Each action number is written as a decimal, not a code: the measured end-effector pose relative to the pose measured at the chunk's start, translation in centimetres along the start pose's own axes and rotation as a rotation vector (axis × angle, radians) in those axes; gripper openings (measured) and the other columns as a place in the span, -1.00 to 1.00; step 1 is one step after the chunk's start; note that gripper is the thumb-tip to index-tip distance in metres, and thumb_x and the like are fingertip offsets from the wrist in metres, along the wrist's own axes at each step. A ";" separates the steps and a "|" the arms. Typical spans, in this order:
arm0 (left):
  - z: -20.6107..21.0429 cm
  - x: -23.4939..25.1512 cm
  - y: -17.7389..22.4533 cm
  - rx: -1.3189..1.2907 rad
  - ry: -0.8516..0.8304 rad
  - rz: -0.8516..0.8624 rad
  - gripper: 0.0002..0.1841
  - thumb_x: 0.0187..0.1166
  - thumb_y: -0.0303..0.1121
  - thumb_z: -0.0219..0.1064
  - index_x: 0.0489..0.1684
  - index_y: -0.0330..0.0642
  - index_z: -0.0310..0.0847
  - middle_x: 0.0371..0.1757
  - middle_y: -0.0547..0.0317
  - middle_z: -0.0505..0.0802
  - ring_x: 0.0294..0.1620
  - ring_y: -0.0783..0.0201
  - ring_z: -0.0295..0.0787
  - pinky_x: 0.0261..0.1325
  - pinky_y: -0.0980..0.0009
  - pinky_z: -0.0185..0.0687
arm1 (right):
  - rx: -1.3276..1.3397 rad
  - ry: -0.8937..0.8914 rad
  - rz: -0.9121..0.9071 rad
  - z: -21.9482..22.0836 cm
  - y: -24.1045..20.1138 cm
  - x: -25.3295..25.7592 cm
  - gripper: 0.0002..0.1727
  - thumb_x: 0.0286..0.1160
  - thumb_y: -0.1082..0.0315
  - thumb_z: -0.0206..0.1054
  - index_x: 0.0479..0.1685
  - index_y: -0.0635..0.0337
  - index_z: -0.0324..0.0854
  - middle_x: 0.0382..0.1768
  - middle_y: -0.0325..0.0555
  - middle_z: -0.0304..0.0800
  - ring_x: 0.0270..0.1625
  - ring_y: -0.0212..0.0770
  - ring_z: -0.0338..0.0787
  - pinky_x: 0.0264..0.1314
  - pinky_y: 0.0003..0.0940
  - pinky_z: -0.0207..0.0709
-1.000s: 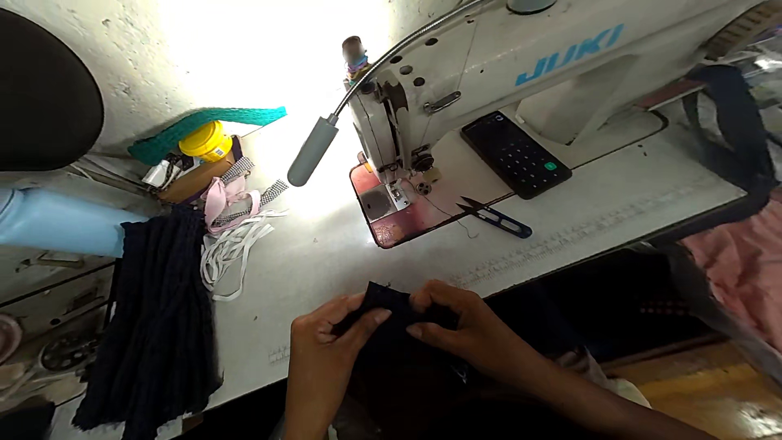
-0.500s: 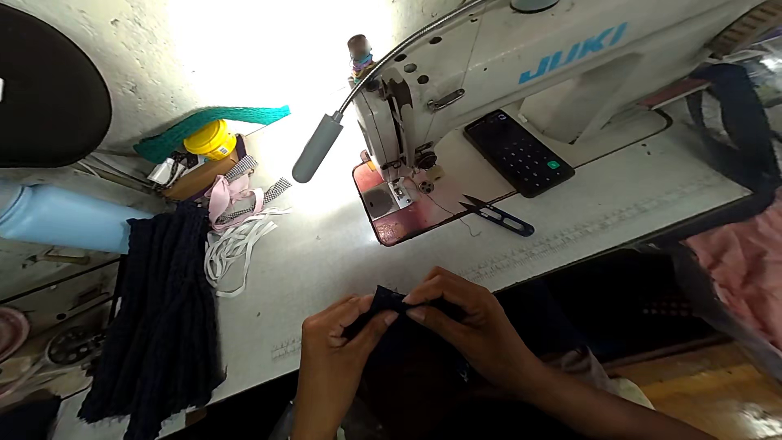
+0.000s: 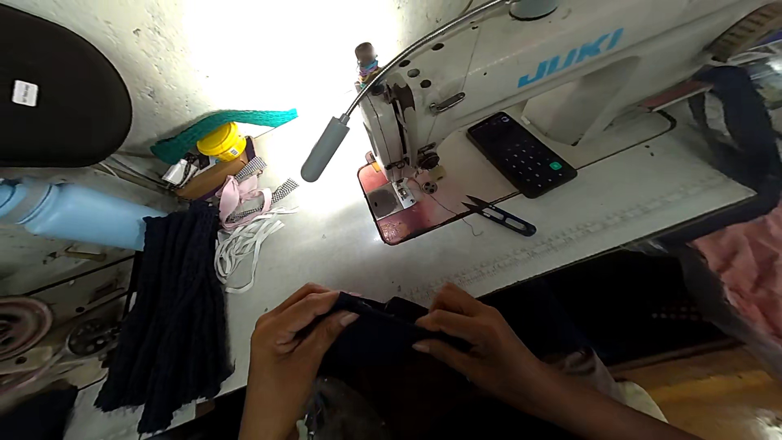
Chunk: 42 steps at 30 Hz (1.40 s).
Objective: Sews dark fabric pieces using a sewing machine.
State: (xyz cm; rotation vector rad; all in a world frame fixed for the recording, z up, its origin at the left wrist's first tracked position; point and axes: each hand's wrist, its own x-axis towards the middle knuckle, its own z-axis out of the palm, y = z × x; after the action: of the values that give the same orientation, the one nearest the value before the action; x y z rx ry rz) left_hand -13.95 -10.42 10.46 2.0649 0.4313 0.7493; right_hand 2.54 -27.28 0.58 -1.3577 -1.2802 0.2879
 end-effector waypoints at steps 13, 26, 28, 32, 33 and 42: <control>1.1 6.4 -2.7 0.267 -0.054 -0.167 -0.86 0.54 -0.40 0.43 -0.16 -0.29 0.82 -0.20 0.29 0.87 -0.16 0.58 0.77 0.03 0.53 0.71 | 0.237 0.067 0.210 -0.2 1.2 0.7 -0.76 0.50 0.23 0.48 -0.33 0.27 0.76 -0.22 -0.19 0.86 -0.15 -0.63 0.77 -0.09 -0.80 0.62; 11.3 11.4 -7.6 0.449 -0.078 -0.414 -0.69 0.38 -0.39 0.60 0.00 -0.34 0.75 -0.14 -0.14 0.86 0.03 -0.13 0.77 0.24 -0.15 0.54 | 0.013 0.077 0.541 -2.1 1.6 -1.0 -0.74 0.43 0.16 0.48 -0.40 0.20 0.80 -0.46 -0.32 0.78 -0.43 -0.73 0.63 -0.36 -0.85 0.47; 11.9 11.1 -7.4 0.513 0.002 -0.360 -0.61 0.30 -0.41 0.65 0.02 -0.42 0.69 -0.12 -0.24 0.80 0.05 -0.26 0.73 0.20 -0.26 0.48 | 0.020 0.075 0.528 -2.1 1.8 -1.0 -0.73 0.42 0.17 0.48 -0.41 0.21 0.81 -0.47 -0.32 0.78 -0.45 -0.74 0.61 -0.38 -0.86 0.45; 13.0 10.5 -6.9 0.629 0.017 -0.243 -0.77 0.38 -0.47 0.56 -0.15 -0.44 0.71 -0.17 -0.25 0.79 -0.01 -0.24 0.76 0.09 -0.14 0.62 | 0.022 0.071 0.510 -1.9 2.0 -1.0 -0.75 0.41 0.19 0.48 -0.42 0.22 0.80 -0.47 -0.30 0.76 -0.45 -0.73 0.61 -0.39 -0.86 0.45; 13.2 10.2 -6.8 0.654 -0.004 -0.214 -0.85 0.45 -0.49 0.50 -0.18 -0.42 0.75 -0.20 -0.21 0.81 -0.06 -0.19 0.80 0.05 -0.07 0.68 | 0.016 0.072 0.504 -1.9 2.0 -1.0 -0.75 0.41 0.20 0.48 -0.42 0.22 0.80 -0.46 -0.29 0.76 -0.45 -0.72 0.61 -0.37 -0.86 0.45; 13.6 6.2 -7.8 0.830 -0.081 0.144 -0.71 0.57 -0.62 0.23 0.12 -0.36 0.83 0.18 -0.13 0.90 0.22 -0.14 0.85 0.24 0.15 0.74 | -0.085 0.095 0.399 -1.2 2.3 -1.5 -0.77 0.39 0.25 0.44 -0.50 0.22 0.74 -0.45 -0.19 0.74 -0.46 -0.64 0.60 -0.41 -0.84 0.44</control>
State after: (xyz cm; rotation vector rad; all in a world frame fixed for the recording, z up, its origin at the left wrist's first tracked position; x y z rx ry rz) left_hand -0.62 -11.12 0.21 2.9140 0.6224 0.6168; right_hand 4.13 -28.45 -1.71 -1.6781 -0.9452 0.4403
